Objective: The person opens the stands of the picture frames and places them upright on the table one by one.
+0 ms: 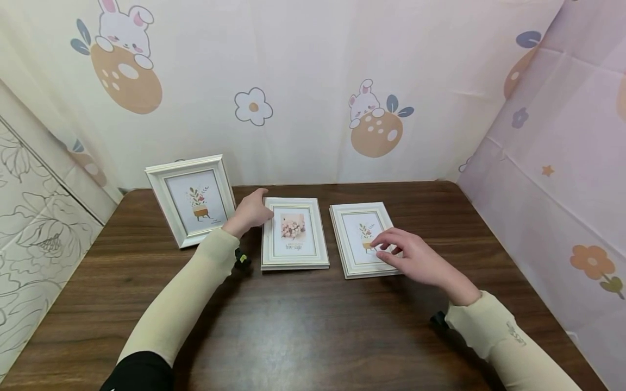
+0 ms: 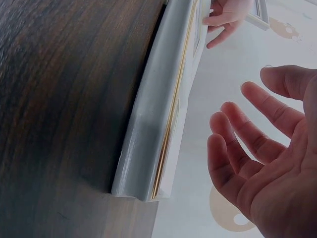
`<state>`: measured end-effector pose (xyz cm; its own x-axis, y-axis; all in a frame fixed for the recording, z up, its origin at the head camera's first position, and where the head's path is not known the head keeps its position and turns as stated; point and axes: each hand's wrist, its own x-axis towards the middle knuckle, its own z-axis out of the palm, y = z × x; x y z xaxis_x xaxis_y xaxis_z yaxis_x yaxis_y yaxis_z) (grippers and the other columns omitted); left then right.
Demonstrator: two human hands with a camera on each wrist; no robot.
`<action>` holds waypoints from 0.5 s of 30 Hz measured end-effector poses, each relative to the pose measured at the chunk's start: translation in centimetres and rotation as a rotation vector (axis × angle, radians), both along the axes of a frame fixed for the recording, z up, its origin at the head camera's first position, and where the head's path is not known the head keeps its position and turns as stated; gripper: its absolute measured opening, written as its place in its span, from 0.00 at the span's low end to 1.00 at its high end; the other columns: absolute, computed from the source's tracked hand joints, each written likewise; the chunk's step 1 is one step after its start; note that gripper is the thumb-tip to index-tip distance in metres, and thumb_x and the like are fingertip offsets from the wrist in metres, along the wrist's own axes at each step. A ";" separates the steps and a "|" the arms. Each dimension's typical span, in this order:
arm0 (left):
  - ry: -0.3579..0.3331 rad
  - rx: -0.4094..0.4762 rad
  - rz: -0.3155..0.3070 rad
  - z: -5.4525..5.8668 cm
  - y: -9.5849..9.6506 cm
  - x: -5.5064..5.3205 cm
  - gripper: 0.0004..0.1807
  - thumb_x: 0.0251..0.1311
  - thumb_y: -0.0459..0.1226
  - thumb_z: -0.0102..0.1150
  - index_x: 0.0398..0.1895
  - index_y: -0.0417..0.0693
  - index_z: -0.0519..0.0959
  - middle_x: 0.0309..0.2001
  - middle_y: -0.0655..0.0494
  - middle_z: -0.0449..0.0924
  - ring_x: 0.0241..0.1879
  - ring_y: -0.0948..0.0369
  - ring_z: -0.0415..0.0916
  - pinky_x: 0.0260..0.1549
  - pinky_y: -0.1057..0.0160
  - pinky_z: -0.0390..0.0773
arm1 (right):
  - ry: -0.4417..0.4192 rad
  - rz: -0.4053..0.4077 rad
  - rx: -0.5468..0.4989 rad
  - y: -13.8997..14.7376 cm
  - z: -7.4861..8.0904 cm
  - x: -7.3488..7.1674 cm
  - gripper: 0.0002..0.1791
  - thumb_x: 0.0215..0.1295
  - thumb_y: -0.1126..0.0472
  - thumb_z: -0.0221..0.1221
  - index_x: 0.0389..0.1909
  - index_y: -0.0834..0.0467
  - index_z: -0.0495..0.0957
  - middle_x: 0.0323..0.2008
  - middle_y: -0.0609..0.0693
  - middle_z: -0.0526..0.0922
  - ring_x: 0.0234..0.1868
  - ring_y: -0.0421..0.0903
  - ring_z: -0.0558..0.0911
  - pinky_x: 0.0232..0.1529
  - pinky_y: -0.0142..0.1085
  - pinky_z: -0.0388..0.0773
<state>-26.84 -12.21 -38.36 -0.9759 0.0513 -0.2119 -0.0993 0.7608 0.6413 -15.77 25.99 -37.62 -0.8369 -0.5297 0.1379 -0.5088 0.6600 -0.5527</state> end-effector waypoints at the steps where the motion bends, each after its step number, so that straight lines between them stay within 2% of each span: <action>1: -0.009 0.016 0.003 0.0 0.0 0.0 0.40 0.61 0.32 0.56 0.77 0.46 0.55 0.70 0.40 0.64 0.41 0.51 0.75 0.35 0.56 0.76 | 0.001 0.000 0.001 0.0 0.0 0.0 0.11 0.67 0.62 0.64 0.49 0.57 0.82 0.43 0.45 0.81 0.42 0.42 0.79 0.43 0.46 0.81; 4: -0.035 0.065 0.013 0.2 -0.1 0.2 0.40 0.62 0.32 0.56 0.78 0.47 0.54 0.68 0.40 0.65 0.28 0.56 0.76 0.31 0.57 0.79 | 0.002 -0.002 0.002 0.1 0.0 0.0 0.11 0.68 0.61 0.63 0.49 0.56 0.82 0.44 0.46 0.81 0.42 0.42 0.79 0.43 0.46 0.81; 6: -0.050 0.093 0.021 0.3 -0.1 0.3 0.40 0.62 0.31 0.56 0.78 0.47 0.54 0.67 0.39 0.66 0.26 0.57 0.75 0.32 0.56 0.81 | -0.001 -0.009 0.004 0.1 0.0 0.0 0.10 0.68 0.61 0.63 0.49 0.55 0.82 0.44 0.46 0.81 0.42 0.42 0.79 0.43 0.46 0.81; 10: -0.041 0.103 0.021 0.5 -0.1 0.4 0.38 0.62 0.31 0.57 0.76 0.45 0.56 0.66 0.39 0.67 0.33 0.54 0.77 0.33 0.55 0.82 | -0.018 -0.025 0.015 0.2 0.1 0.0 0.11 0.68 0.61 0.63 0.50 0.54 0.82 0.45 0.47 0.82 0.43 0.43 0.79 0.43 0.45 0.81; 15: 0.046 0.059 -0.003 0.8 0.0 0.5 0.35 0.60 0.30 0.58 0.72 0.42 0.61 0.64 0.40 0.69 0.43 0.50 0.75 0.35 0.57 0.78 | -0.023 -0.031 0.019 0.2 0.2 0.0 0.11 0.69 0.60 0.63 0.50 0.55 0.82 0.45 0.48 0.82 0.43 0.43 0.79 0.44 0.46 0.81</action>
<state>-26.29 -12.22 -37.53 -0.9844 0.0656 -0.1632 -0.0661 0.7220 0.6887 -15.74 26.17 -37.41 -0.8558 -0.5059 0.1085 -0.4752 0.6855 -0.5516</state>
